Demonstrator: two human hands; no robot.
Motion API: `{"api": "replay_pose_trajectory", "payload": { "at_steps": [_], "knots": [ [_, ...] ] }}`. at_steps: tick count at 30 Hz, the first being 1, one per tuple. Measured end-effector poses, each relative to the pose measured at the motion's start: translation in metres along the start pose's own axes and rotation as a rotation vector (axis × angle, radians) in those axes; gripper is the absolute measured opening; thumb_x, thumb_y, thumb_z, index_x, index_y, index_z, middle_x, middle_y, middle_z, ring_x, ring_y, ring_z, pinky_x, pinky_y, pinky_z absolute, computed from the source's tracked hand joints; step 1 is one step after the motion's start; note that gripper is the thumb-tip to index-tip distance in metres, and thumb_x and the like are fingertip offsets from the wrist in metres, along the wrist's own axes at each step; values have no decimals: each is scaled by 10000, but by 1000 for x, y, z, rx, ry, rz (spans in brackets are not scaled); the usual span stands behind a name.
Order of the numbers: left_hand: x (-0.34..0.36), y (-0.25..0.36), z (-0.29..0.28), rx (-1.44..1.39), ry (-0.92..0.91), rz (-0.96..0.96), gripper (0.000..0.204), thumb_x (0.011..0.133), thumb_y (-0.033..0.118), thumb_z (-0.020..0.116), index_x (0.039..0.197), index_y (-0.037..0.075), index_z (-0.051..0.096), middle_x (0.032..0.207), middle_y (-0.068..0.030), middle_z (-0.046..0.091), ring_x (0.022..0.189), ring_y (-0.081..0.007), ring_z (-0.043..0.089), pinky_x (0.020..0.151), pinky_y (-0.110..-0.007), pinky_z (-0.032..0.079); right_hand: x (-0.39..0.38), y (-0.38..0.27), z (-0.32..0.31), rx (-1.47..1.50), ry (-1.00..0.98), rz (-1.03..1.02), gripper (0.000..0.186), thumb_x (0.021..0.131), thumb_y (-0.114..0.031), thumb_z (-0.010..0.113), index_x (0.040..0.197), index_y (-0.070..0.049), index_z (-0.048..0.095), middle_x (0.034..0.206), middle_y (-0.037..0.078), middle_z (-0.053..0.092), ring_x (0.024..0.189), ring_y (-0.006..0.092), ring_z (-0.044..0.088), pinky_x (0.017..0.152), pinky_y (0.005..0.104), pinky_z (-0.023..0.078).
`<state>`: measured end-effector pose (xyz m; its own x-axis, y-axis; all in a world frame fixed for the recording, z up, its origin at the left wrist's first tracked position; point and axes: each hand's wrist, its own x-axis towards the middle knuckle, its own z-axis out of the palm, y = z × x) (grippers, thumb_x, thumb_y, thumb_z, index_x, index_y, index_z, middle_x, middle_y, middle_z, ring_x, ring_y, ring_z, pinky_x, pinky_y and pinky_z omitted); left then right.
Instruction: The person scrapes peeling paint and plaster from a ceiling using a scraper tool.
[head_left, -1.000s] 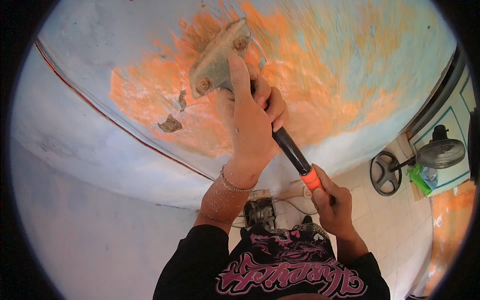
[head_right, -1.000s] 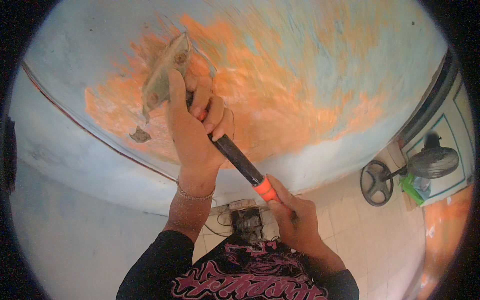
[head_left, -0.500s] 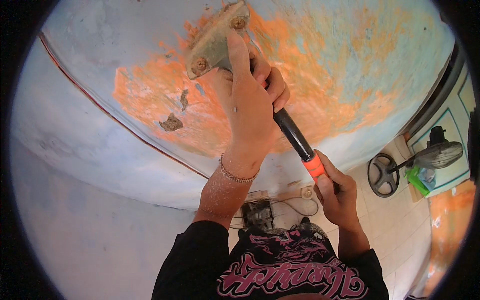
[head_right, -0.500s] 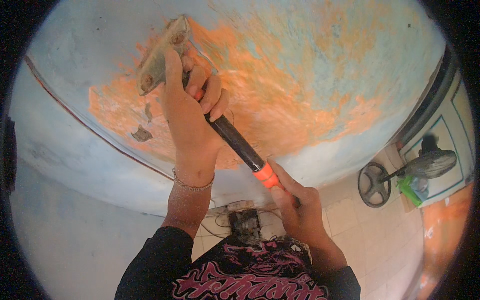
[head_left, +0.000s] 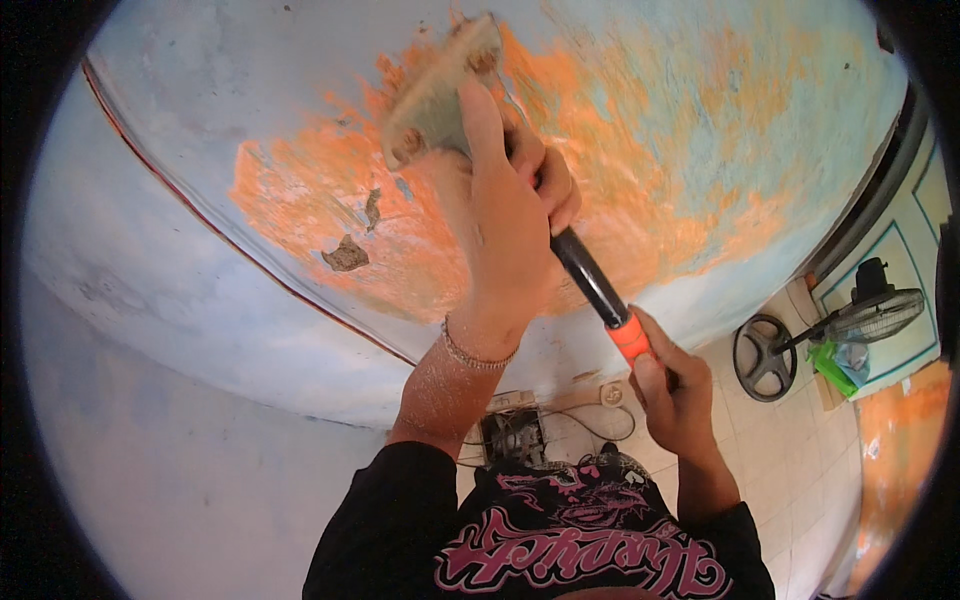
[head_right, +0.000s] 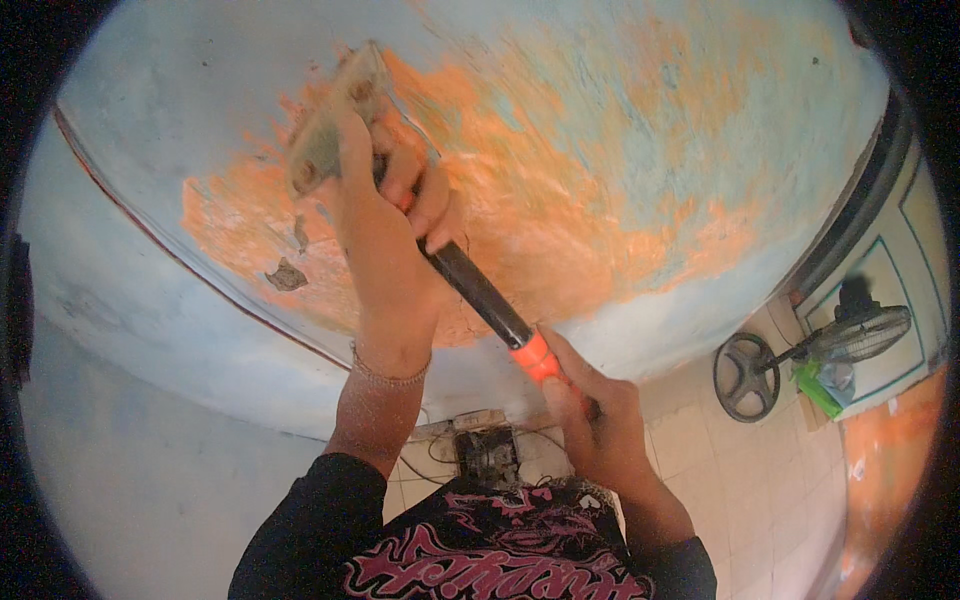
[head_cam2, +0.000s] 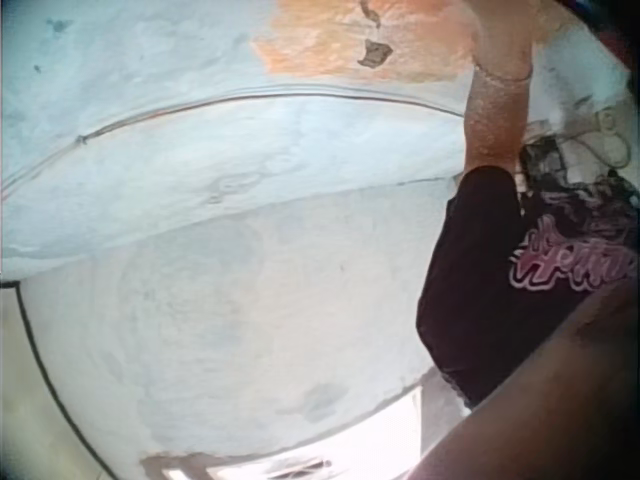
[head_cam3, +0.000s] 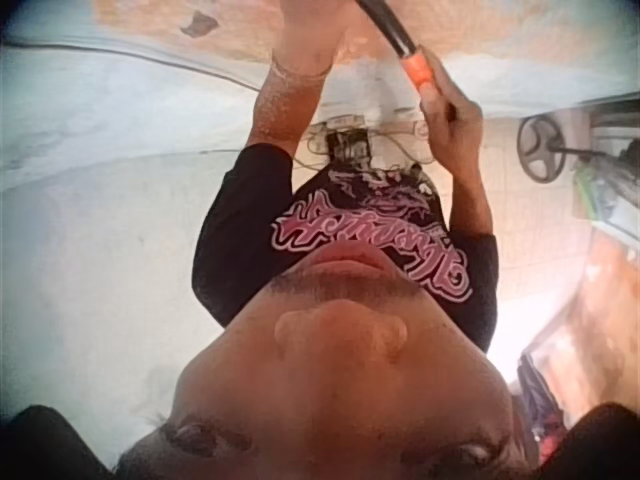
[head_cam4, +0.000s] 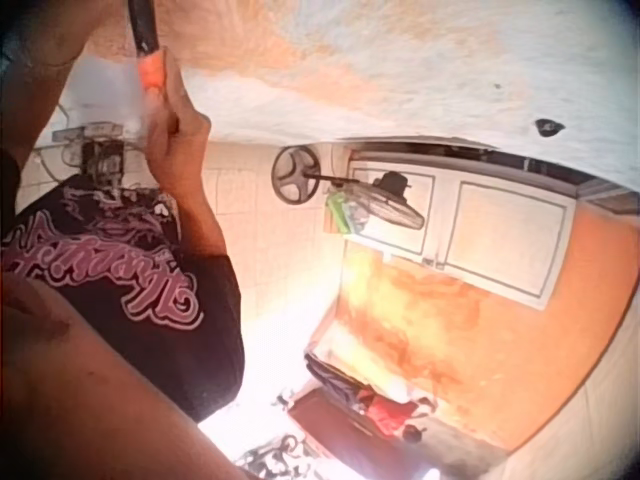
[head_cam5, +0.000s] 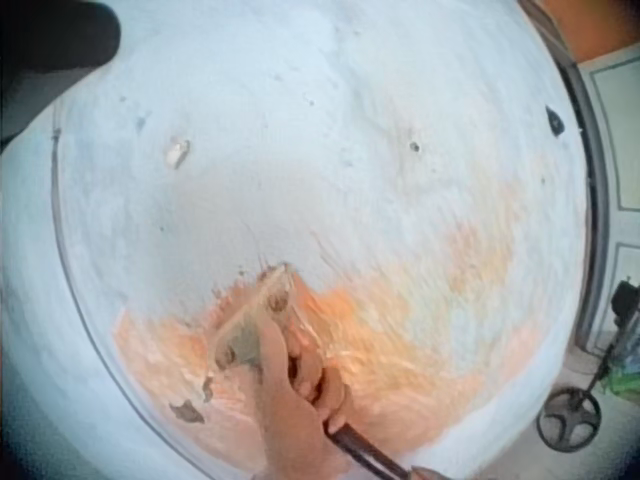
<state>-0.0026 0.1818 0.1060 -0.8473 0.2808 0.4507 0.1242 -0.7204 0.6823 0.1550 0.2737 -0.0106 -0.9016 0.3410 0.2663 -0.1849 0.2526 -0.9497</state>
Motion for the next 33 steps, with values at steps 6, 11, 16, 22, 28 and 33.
{"api": "replay_pose_trajectory", "payload": {
  "at_steps": [6,11,16,22,28,33],
  "knots": [
    [-9,-2,-6,16,85,-85,432,948,430,448,666,130,317,502,50,239,366,-61,259,344,-229,188,-8,0,-1,-48,-53,117,399,894,-127,511,1269,8,501,914,151,663,795,97,560,714,258,459],
    [-8,-8,-15,1,66,-87,447,941,439,459,657,131,306,502,50,249,365,-60,261,340,-227,193,-7,9,10,-65,-1,21,398,895,-126,503,1274,-6,499,790,112,658,717,88,551,647,244,456],
    [0,1,-8,7,-1,-10,435,941,437,463,664,135,315,501,52,252,360,-58,268,330,-222,202,0,10,11,-33,-9,27,398,904,-160,495,1272,-11,498,681,83,561,619,72,446,561,230,404],
    [-9,-18,-27,84,81,-64,413,944,430,460,681,136,340,499,54,265,359,-57,290,326,-216,209,-1,32,20,-39,-57,42,413,900,-147,507,1284,2,478,771,182,618,653,100,539,624,272,455],
    [-8,-17,-24,51,111,-75,416,949,419,455,680,126,333,504,47,264,365,-59,285,333,-222,210,1,30,18,-1,-76,35,394,906,-138,490,1273,7,488,799,183,627,647,94,524,606,252,445],
    [3,-4,-15,45,78,-41,402,949,416,454,690,129,348,505,50,270,367,-61,292,336,-226,219,16,12,8,-16,-102,-10,399,907,-141,490,1275,12,483,821,165,643,648,88,524,613,246,446]
  ]
}}
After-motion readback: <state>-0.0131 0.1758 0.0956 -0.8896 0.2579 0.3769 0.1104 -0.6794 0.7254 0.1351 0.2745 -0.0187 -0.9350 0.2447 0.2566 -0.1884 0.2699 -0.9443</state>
